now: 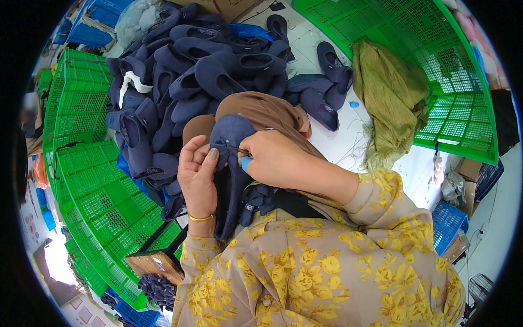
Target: The person sits on the floor and uses a blue utility knife to trim excess fabric and threads from the edges of dark blue slip-on shoes. They handle the shoes one at a time, rotating them to access different areas, and place trimmed pieces aside.
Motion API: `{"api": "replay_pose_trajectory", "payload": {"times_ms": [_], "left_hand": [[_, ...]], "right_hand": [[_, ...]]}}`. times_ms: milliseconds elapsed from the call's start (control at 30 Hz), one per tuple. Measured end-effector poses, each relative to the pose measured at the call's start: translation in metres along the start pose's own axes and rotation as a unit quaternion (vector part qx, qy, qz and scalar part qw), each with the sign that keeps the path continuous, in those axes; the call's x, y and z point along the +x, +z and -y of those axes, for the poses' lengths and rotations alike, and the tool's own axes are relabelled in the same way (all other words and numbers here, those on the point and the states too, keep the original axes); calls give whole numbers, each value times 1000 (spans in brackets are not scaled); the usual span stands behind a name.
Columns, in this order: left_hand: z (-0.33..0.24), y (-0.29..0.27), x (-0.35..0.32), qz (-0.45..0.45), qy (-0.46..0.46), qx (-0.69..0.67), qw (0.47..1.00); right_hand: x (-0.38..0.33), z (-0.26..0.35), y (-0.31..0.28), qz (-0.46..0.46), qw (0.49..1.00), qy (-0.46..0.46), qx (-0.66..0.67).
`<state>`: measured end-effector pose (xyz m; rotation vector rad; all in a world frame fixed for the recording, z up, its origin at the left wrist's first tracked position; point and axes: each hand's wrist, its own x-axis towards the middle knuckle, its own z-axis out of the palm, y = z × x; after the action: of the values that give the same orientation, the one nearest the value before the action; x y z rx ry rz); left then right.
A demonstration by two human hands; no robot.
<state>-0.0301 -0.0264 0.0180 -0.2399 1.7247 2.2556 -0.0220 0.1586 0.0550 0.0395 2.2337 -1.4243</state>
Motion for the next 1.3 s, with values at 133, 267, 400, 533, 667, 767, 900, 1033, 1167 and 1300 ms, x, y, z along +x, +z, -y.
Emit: {"api": "replay_pose_trajectory", "payload": {"times_ms": [133, 267, 400, 533, 667, 767, 900, 1033, 1167, 1300], "left_hand": [[1, 1, -1, 4, -1, 7, 1000], [-2, -1, -1, -7, -10, -17, 1000], [-2, -1, 0, -11, -12, -16, 1000], [-3, 2, 0, -13, -33, -11, 999], [-4, 2, 0, -14, -26, -11, 999], [-3, 2, 0, -14, -29, -12, 999], [-2, 1, 1, -14, -44, -20, 999], [-3, 1, 2, -14, -78, -43, 996], [-3, 0, 3, -7, -88, -60, 994], [-2, 1, 2, -7, -91, -69, 993]], "right_hand": [[7, -6, 8, -16, 999, -27, -40], [-2, -16, 10, -23, 998, -43, 31], [-3, -22, 15, -33, 995, -60, 69], [-3, -21, 16, -49, 996, -68, 40], [-7, -20, 19, -73, 994, -80, 1], [-7, -22, 22, -87, 992, -93, -18], [-5, -27, 30, -107, 987, -112, -32], [-4, -29, 34, -124, 984, -119, -41], [-3, -28, 40, -146, 979, -135, -33], [-2, -29, 46, -151, 984, -88, 13]]}}
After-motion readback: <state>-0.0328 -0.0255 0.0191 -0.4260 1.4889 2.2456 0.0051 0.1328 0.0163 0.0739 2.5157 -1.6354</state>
